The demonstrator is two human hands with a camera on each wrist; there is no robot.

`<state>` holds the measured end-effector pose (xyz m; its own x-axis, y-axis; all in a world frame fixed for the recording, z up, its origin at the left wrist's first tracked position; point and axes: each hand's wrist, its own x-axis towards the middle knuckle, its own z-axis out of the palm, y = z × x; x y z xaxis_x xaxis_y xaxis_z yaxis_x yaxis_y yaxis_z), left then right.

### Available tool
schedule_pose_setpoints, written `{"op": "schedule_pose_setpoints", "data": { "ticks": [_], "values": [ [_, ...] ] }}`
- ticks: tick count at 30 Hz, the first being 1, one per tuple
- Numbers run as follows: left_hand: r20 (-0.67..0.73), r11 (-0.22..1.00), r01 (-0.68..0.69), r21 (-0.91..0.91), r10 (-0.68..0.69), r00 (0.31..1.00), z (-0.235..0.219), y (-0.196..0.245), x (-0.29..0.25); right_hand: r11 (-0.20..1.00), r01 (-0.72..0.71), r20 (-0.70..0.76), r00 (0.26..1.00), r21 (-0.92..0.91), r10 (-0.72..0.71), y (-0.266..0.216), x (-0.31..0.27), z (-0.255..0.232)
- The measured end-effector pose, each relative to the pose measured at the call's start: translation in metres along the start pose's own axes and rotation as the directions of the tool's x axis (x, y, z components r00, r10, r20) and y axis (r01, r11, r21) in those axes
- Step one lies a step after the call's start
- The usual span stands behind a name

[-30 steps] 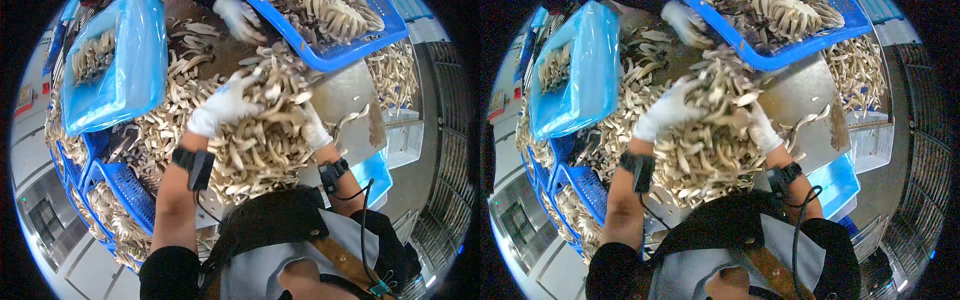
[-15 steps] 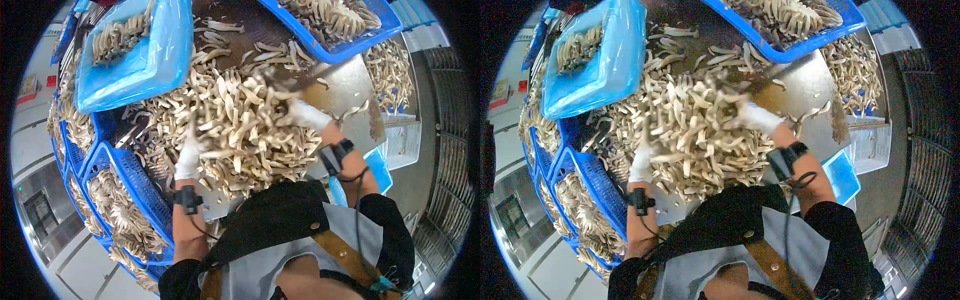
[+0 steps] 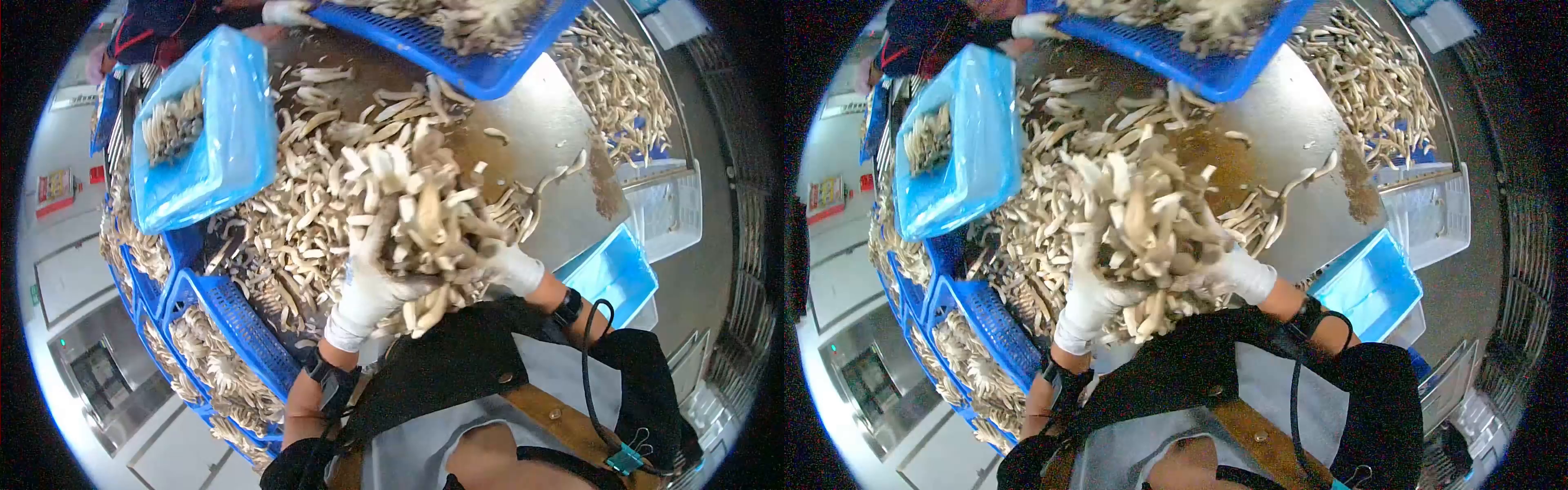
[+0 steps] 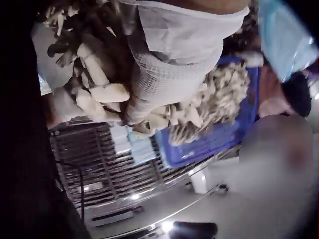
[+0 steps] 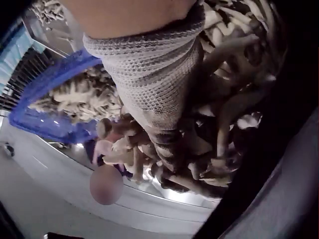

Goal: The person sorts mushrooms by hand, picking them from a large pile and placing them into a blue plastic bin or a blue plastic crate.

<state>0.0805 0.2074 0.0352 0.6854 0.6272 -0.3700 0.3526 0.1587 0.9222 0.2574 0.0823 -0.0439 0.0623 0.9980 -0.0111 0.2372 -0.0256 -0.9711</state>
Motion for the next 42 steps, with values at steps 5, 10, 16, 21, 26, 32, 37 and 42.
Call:
{"op": "schedule_pose_setpoints", "data": {
  "ticks": [5,10,16,21,26,32,37,42],
  "values": [
    [0.311,0.753,-0.487,0.441,0.381,0.871,0.099,0.086,0.096,0.967,0.150,-0.206,0.959,-0.207,-0.193,0.038,-0.072,-0.114],
    [0.396,0.627,-0.603,0.493,0.456,0.797,0.213,0.140,0.215,0.965,-0.246,-0.841,0.501,0.089,0.205,0.058,-0.082,-0.215],
    [0.465,0.736,-0.646,0.204,0.508,0.725,0.119,0.121,0.167,0.865,0.289,-0.911,0.168,0.410,0.376,0.082,-0.016,-0.316],
    [-0.210,0.918,0.108,0.382,-0.028,0.977,-0.071,-0.007,0.050,0.966,-0.199,-0.892,0.387,0.166,0.232,0.088,-0.013,-0.215],
    [-0.643,0.550,0.503,0.667,0.084,0.761,-0.272,-0.173,-0.010,0.920,-0.391,-0.148,0.912,-0.032,0.382,0.065,0.050,-0.078],
    [-0.539,0.819,0.309,0.483,0.000,0.842,-0.333,-0.185,0.062,0.829,0.076,0.009,0.996,-0.555,-0.085,0.028,0.227,0.022],
    [-0.337,0.740,0.120,0.662,0.150,0.929,-0.270,-0.164,0.103,0.008,0.148,0.140,0.918,-0.989,0.370,0.018,0.308,0.087],
    [-0.096,0.583,0.081,0.808,-0.004,0.995,-0.196,-0.135,0.060,0.011,0.373,0.301,0.731,-0.928,0.612,-0.021,0.330,0.083]
  ]
}}
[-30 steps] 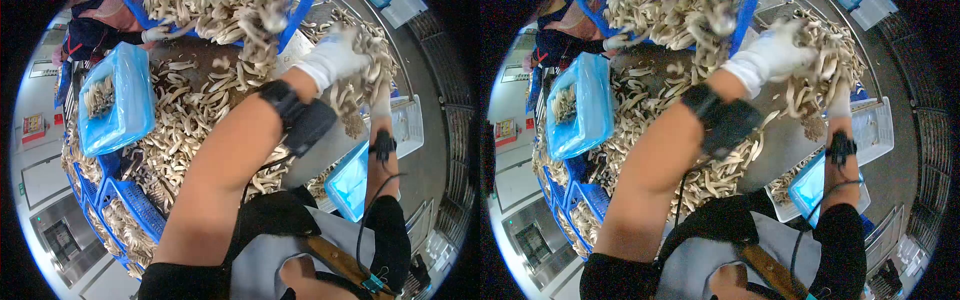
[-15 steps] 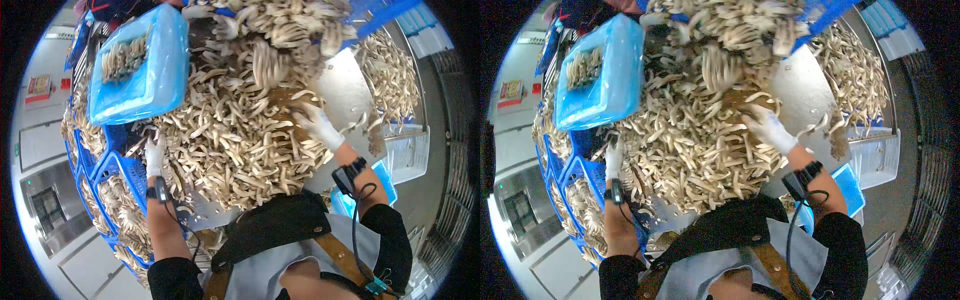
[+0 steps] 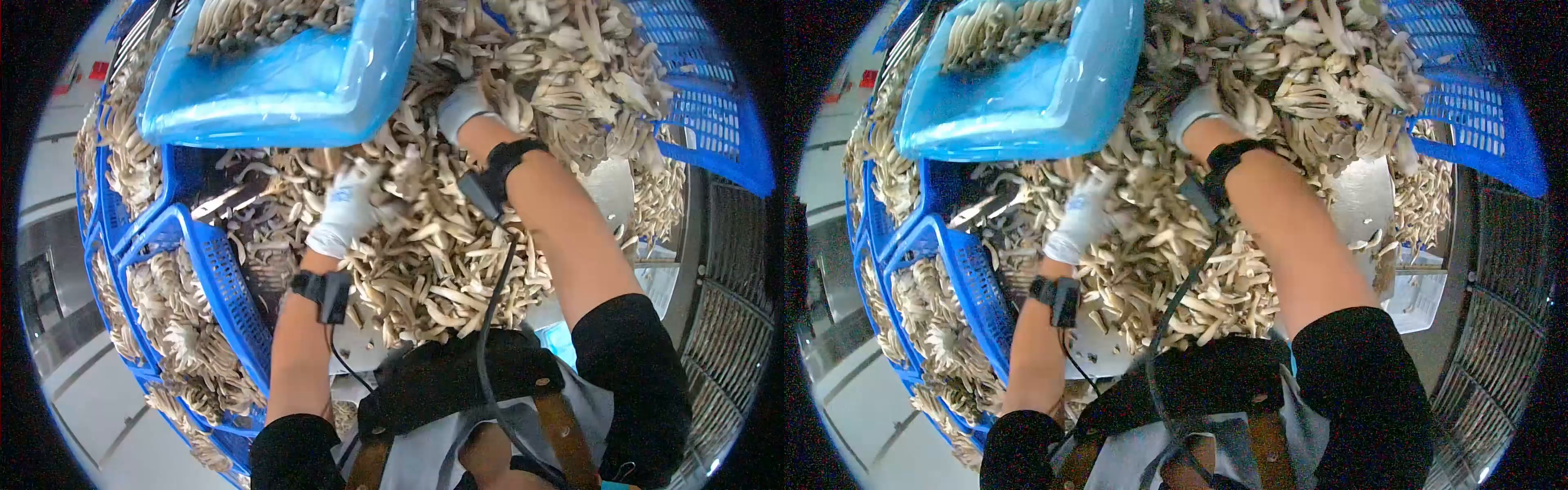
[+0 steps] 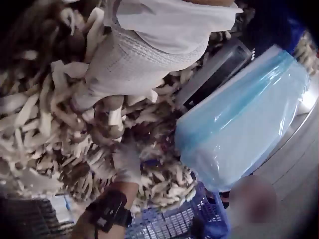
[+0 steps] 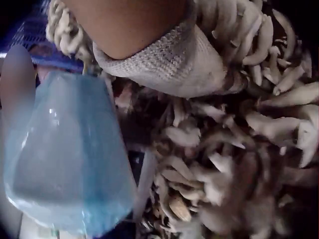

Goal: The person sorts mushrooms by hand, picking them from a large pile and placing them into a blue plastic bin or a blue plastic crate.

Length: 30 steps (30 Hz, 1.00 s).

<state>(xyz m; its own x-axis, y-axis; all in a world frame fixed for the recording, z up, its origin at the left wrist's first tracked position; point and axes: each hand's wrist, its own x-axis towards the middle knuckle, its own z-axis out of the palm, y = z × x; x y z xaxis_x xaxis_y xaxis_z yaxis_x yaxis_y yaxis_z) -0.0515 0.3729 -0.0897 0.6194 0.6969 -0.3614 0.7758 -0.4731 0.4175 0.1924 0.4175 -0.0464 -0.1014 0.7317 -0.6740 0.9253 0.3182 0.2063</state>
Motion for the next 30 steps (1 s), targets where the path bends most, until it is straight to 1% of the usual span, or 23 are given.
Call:
{"op": "schedule_pose_setpoints", "data": {
  "ticks": [1,2,3,6,7,9,10,11,12,13,14,15,17,19,20,21,22,24,25,27,28,29,30],
  "values": [
    [-0.018,0.991,-0.067,0.116,0.070,0.997,0.003,0.015,-0.014,0.996,0.072,0.123,0.989,0.058,-0.078,0.016,0.038,0.035],
    [0.053,0.997,-0.023,-0.080,0.027,0.998,0.001,0.031,-0.024,0.998,0.037,0.024,0.999,0.057,-0.038,0.020,0.028,0.041],
    [-0.032,0.975,-0.122,-0.187,0.118,0.992,0.023,0.028,-0.031,0.998,0.003,-0.074,0.997,0.062,0.002,0.020,0.014,0.048],
    [-0.059,0.901,-0.120,-0.417,0.105,0.993,0.045,0.043,-0.059,0.998,0.043,-0.121,0.992,-0.048,-0.048,0.029,-0.029,0.086],
    [0.054,0.875,-0.078,-0.477,0.118,0.991,0.029,0.055,-0.070,0.998,0.057,-0.131,0.990,-0.008,-0.058,0.030,-0.058,0.078],
    [-0.120,0.839,-0.267,-0.474,0.239,0.964,0.029,0.061,-0.092,0.962,0.179,-0.508,0.860,0.206,-0.051,0.039,-0.095,0.110],
    [-0.138,0.900,-0.223,-0.374,0.184,0.973,0.011,0.075,-0.105,0.863,0.256,-0.549,0.835,0.435,0.029,0.039,-0.110,0.114],
    [-0.302,0.932,-0.165,-0.321,0.065,0.951,0.006,0.087,-0.114,0.860,0.166,-0.566,0.808,0.482,0.162,0.024,-0.143,0.100],
    [-0.354,0.888,-0.140,-0.438,-0.027,0.935,0.005,0.095,-0.114,0.483,0.339,-0.488,0.844,0.808,0.224,0.009,-0.163,0.085],
    [-0.393,0.829,-0.124,-0.546,-0.122,0.911,0.004,0.103,-0.112,-0.030,0.414,-0.395,0.887,0.910,0.237,-0.007,-0.177,0.075],
    [-0.385,0.777,-0.163,-0.609,-0.110,0.917,0.006,0.115,-0.108,-0.022,0.448,-0.437,0.882,0.894,0.176,-0.026,-0.186,0.072],
    [-0.268,0.527,-0.203,-0.825,-0.049,0.962,0.006,0.128,-0.106,-0.016,0.483,-0.478,0.870,0.875,0.117,-0.044,-0.193,0.071],
    [-0.113,0.341,-0.052,-0.939,-0.160,0.981,0.019,0.130,-0.109,0.280,0.528,-0.585,0.789,0.802,0.187,-0.080,-0.199,0.083],
    [-0.053,0.117,-0.022,-0.993,-0.264,0.963,0.031,0.127,-0.117,-0.427,0.282,-0.174,0.945,0.859,0.276,-0.092,-0.202,0.098],
    [-0.041,-0.041,-0.057,-0.998,-0.316,0.948,0.035,0.125,-0.120,-0.265,0.309,-0.222,0.924,0.913,0.311,-0.091,-0.204,0.102],
    [-0.006,0.029,0.002,-1.000,-0.260,0.966,0.041,0.129,-0.127,-0.096,0.321,-0.273,0.901,0.942,0.339,-0.092,-0.208,0.107],
    [0.037,0.100,0.059,-0.993,-0.207,0.978,0.048,0.137,-0.136,-0.045,0.430,-0.407,0.879,0.902,0.249,-0.101,-0.204,0.115],
    [0.130,0.220,0.145,-0.965,-0.084,0.988,0.058,0.140,-0.144,-0.280,0.341,-0.296,0.936,0.897,0.193,-0.107,-0.203,0.125],
    [0.013,0.053,0.015,-0.998,-0.043,0.999,0.048,0.142,-0.144,-0.389,0.285,-0.238,0.957,0.876,0.164,-0.110,-0.204,0.129],
    [0.096,-0.401,-0.010,-0.916,-0.243,0.965,0.030,0.141,-0.153,-0.542,0.227,-0.162,0.973,0.809,0.166,-0.109,-0.211,0.118],
    [0.064,-0.153,0.039,-0.988,-0.167,0.984,0.043,0.134,-0.154,-0.561,0.218,-0.166,0.976,0.799,0.142,-0.111,-0.211,0.117],
    [0.032,0.133,0.044,-0.990,-0.091,0.995,0.055,0.126,-0.156,-0.227,0.450,-0.431,0.893,0.864,0.128,-0.120,-0.200,0.129],
    [0.001,0.384,0.006,-0.923,-0.014,1.000,0.067,0.119,-0.158,0.111,0.654,-0.663,0.741,0.748,0.104,-0.129,-0.189,0.140]
  ]
}}
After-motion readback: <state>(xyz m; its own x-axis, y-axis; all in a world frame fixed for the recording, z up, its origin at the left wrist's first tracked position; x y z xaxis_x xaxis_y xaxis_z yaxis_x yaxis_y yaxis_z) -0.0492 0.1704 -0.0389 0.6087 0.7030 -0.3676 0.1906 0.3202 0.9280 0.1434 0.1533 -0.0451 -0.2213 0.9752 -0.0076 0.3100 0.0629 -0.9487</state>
